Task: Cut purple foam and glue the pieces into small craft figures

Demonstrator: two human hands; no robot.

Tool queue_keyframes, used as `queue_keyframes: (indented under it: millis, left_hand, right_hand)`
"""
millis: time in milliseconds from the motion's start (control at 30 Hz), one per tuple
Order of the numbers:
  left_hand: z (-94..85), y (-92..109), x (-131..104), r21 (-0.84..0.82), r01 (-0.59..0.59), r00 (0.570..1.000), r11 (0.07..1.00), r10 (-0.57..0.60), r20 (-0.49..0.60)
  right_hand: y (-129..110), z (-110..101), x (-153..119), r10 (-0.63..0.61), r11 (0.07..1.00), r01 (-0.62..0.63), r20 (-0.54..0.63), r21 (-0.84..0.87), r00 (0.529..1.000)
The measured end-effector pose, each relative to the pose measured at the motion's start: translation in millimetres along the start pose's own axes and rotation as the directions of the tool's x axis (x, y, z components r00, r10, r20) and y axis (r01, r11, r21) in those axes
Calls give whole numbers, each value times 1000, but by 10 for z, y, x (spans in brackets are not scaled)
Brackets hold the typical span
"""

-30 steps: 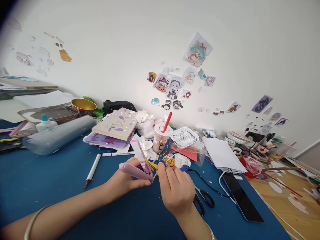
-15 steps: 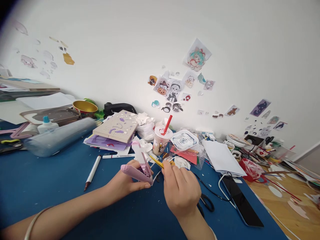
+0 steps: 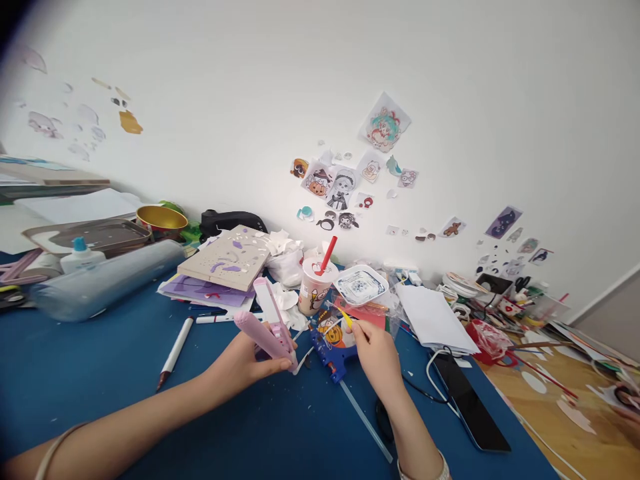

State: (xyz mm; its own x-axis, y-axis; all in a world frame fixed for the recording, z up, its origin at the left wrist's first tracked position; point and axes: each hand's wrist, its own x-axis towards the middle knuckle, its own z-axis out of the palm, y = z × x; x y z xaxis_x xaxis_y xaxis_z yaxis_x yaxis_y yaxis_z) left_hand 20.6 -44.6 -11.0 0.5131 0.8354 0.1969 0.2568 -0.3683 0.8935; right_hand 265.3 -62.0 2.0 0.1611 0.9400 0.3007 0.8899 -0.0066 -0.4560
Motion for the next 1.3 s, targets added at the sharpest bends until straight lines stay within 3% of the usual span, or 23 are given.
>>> queue_keyframes:
  millis: [133,233,367,633,867,1100,1300]
  left_hand:
    - [4,14,-7,-16,11,1000,1000,-11,11]
    - [6,17,-10,-19,19,1000,1000,-19,3]
    - [0,22,-6,-25,28,1000,999,-28,1]
    - [-18,44,-16,-38,27,1000,999,-27,7]
    - [-16,59,-25,-11,5,1000,1000,-5,4]
    - [-28,71,-21,21,1,1000,1000,-1,14]
    - [-25,50,-16,10,2,1000,1000,-2,7]
  right_hand:
    - [87,23,55,92,985,-77,86,-157,992]
    - [37,42,32,137,937,-110,60,-331,989]
    - [8,72,12,101,885,-84,13,-457,995]
    - [135,18,-22,52,833,-24,35,-553,998]
    - [297,-2,-145,41,832,-30,6,-553,999]
    - [495,123,-130,-114,884,-6,-227,-468,967]
    - [453,160,-139,-165,928,90,-183,-363,969]
